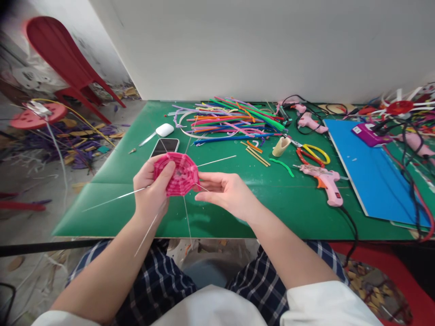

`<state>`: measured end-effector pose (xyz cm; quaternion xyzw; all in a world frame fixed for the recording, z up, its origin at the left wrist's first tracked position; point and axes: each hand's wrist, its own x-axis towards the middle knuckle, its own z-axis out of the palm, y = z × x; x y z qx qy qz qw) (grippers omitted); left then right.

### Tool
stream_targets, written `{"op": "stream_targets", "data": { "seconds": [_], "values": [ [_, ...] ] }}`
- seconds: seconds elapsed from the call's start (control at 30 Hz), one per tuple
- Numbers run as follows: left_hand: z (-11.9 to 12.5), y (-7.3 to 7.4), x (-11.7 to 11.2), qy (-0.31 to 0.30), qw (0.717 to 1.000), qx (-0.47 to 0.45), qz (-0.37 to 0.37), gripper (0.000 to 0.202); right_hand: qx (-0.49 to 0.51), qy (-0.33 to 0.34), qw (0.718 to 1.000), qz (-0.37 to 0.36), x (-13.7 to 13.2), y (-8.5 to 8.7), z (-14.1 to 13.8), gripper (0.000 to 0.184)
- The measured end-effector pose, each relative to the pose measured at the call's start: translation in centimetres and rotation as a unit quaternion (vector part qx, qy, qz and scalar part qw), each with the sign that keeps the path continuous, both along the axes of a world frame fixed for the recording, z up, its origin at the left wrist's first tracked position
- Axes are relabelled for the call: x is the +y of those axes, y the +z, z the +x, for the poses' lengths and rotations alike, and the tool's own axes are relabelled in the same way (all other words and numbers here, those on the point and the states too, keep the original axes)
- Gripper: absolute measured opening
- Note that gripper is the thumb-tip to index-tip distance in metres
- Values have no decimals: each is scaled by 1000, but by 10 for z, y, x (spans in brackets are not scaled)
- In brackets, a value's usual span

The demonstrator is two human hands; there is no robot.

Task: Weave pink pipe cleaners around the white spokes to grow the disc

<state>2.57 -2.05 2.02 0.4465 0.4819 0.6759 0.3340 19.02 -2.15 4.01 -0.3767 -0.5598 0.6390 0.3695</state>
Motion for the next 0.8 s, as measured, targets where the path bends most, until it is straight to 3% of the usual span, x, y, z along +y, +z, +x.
{"op": "stream_targets", "data": {
  "seconds": [0.13, 0.23, 0.33, 0.4, 0.43, 0.5, 0.6, 0.7, 0.8],
  "values": [
    [8, -5, -5, 38, 999, 32, 6, 17, 22, -107, 994, 32, -4, -4, -10, 29],
    [12, -4, -10, -1, 998, 55, 12, 27, 32, -185, 981, 48, -2, -7, -12, 20],
    [-2, 4, -10, -173, 981, 84, -3, 56, 36, -225, 972, 62, 6, -6, -3, 17],
    [-25, 12, -5, -360, 918, 155, -57, 69, 36, -234, 969, 70, 13, -5, 6, 17],
    [-40, 16, -2, -413, 889, 176, -90, 69, 31, -232, 970, 71, 16, -5, 11, 17],
    [-68, 22, 5, -446, 873, 157, -119, 68, 8, -206, 976, 72, 21, -4, 19, 18],
    [-95, 23, 13, -436, 890, 65, -117, 64, -59, -135, 986, 82, 23, -3, 23, 17],
    [-98, 20, 15, -418, 900, 38, -118, 58, -119, -72, 986, 95, 21, -4, 21, 12],
    [-83, 21, 14, -491, 849, 103, -168, 58, -146, -25, 985, 91, 19, -5, 18, 10]
  ]
}}
